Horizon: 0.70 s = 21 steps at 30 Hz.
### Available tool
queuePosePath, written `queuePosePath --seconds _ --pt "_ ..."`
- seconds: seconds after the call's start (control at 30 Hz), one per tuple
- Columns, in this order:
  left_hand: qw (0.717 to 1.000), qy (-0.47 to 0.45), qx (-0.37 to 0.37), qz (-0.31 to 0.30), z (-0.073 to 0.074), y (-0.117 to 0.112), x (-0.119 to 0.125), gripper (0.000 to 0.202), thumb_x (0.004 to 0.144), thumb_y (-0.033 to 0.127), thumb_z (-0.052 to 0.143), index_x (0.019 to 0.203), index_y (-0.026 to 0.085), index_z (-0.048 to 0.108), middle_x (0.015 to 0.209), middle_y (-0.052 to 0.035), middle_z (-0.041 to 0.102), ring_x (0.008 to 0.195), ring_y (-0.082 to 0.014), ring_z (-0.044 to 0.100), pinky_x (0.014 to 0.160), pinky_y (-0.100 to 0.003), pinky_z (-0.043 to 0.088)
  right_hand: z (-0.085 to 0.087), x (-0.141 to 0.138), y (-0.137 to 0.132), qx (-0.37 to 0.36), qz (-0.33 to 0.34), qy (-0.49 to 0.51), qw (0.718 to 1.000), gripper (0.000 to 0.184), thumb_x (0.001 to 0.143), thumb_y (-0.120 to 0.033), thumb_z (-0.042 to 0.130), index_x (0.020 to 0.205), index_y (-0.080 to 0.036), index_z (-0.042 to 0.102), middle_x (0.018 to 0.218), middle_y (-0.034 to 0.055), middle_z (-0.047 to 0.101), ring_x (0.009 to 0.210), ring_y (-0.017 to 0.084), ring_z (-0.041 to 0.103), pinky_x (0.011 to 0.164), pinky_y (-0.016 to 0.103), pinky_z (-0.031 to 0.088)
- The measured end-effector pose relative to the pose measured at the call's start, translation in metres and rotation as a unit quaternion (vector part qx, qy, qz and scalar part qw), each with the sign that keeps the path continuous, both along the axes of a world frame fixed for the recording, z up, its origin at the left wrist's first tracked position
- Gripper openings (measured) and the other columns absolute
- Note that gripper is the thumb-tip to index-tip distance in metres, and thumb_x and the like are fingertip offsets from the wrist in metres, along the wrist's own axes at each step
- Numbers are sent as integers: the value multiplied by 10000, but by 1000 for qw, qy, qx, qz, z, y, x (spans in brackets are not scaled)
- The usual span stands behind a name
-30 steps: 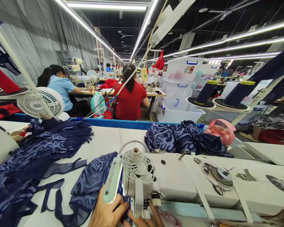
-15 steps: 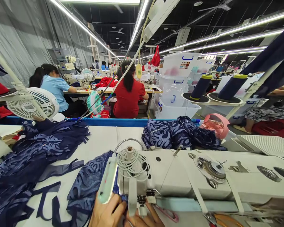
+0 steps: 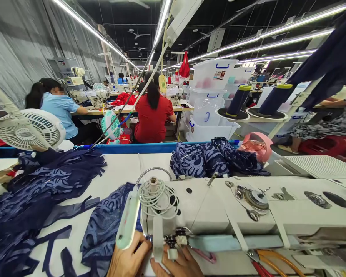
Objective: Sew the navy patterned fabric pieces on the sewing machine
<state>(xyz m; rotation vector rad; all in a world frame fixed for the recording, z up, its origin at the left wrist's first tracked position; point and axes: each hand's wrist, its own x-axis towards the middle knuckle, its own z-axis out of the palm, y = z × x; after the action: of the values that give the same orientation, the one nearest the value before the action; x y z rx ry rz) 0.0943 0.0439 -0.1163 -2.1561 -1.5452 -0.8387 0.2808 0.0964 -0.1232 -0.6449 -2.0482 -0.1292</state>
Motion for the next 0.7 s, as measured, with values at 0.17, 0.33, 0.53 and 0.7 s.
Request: queuePosePath --seconds 0.17,0.33,0.53,0.7 --pt "1000 -2 -23 4 -4 -3 -1 257 958 154 436 992 270 663 896 -3 698 878 -187 668 902 -370 451 -3 -12 1 33 14 77 996 328 1096 -297 456 862 -257 682 755 -41 732 612 119 647 930 257 535" --pt "999 -22 -38 -8 -10 -2 -3 172 950 242 536 997 301 691 818 15 687 758 -166 665 781 -323 482 -20 0 0 30 18 -21 999 167 1044 -282 523 1018 -298 688 770 -52 713 661 151 644 960 340 541" --pt "999 12 9 -33 -5 1 10 214 955 88 497 924 210 670 836 7 703 767 -162 646 1098 -512 371 -16 21 8 -3 61 -157 986 157 983 -196 568 997 -298 686 848 -28 693 775 167 629 856 297 521" --pt "994 95 38 -42 10 -5 16 303 1002 70 402 1015 156 692 997 -48 745 1019 -232 657 1214 -651 150 14 24 17 -59 57 -191 978 183 911 -131 544 973 -227 687 984 51 671 862 211 634 665 290 493"
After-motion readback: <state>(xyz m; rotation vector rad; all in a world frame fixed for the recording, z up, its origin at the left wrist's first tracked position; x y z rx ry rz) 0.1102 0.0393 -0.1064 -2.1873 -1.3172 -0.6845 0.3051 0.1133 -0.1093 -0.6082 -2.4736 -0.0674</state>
